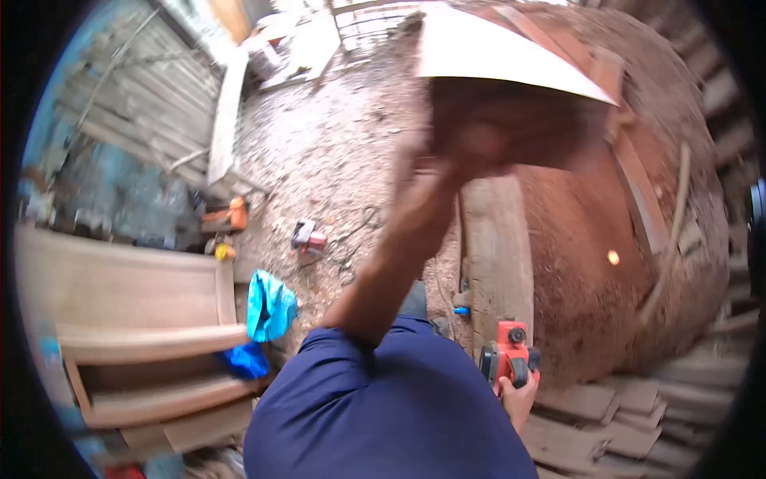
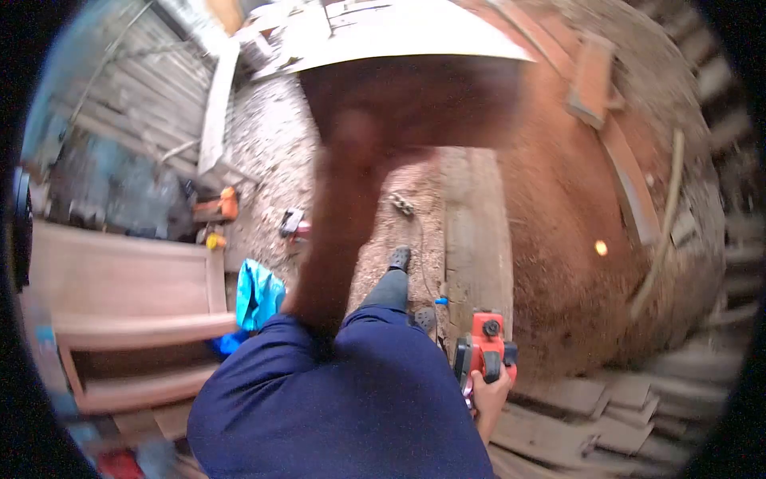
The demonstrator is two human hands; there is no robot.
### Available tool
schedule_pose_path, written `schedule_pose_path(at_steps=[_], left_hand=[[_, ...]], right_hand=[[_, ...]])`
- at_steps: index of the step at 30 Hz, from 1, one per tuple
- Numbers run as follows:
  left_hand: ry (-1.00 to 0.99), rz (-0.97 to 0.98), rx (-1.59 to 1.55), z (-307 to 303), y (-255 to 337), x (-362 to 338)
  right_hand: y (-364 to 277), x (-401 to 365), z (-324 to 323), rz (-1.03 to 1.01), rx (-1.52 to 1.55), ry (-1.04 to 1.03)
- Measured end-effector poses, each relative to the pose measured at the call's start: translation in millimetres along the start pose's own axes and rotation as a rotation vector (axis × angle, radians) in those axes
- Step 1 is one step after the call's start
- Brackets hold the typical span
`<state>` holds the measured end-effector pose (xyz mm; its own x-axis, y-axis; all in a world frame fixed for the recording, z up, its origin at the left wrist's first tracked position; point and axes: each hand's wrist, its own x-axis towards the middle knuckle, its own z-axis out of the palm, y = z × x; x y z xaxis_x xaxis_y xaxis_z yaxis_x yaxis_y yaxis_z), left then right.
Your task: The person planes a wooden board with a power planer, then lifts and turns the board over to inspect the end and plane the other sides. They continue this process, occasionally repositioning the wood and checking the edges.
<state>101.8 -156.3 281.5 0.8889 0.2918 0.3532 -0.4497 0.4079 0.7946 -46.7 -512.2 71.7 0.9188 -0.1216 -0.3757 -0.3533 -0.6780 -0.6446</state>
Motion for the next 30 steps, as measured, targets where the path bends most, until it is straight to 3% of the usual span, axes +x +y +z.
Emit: schedule_pose_path(at_steps=[1,5,6,7,12,15,30], left_hand=[[0.024,0.045,-0.014,-2.9,-1.2,-2.6],[0.144,0.142,-0.042,-15.4,1.3,-3.8],[0.067,0.171,0.019,-9.9,8.4,2.5],[0.111,0.183,0.009,-12.1,8.1,4.0],[0.185,0.198,0.027,-15.2,9.2,4.9],[0.326,0.247,-0.041,-10.0,8.3,8.5],[0.238,0.233,-0.066,-9.2,9.0,3.9]], right_hand=[[9.3,1.6,4.1,-0.091,-0.016,0.077],[13.2,4.0,2.2,0.094,0.077,-0.045],[20.1,4.2,6.8,0.002,0.061,0.027],[23.3,4.9,11.6,-0.094,0.039,0.095],[19.5,4.6,8.8,-0.042,0.083,0.056],[22.7,5.8,9.6,-0.008,0.125,0.010],[25.5,4.4,6.2,0.015,0.130,-0.023]])
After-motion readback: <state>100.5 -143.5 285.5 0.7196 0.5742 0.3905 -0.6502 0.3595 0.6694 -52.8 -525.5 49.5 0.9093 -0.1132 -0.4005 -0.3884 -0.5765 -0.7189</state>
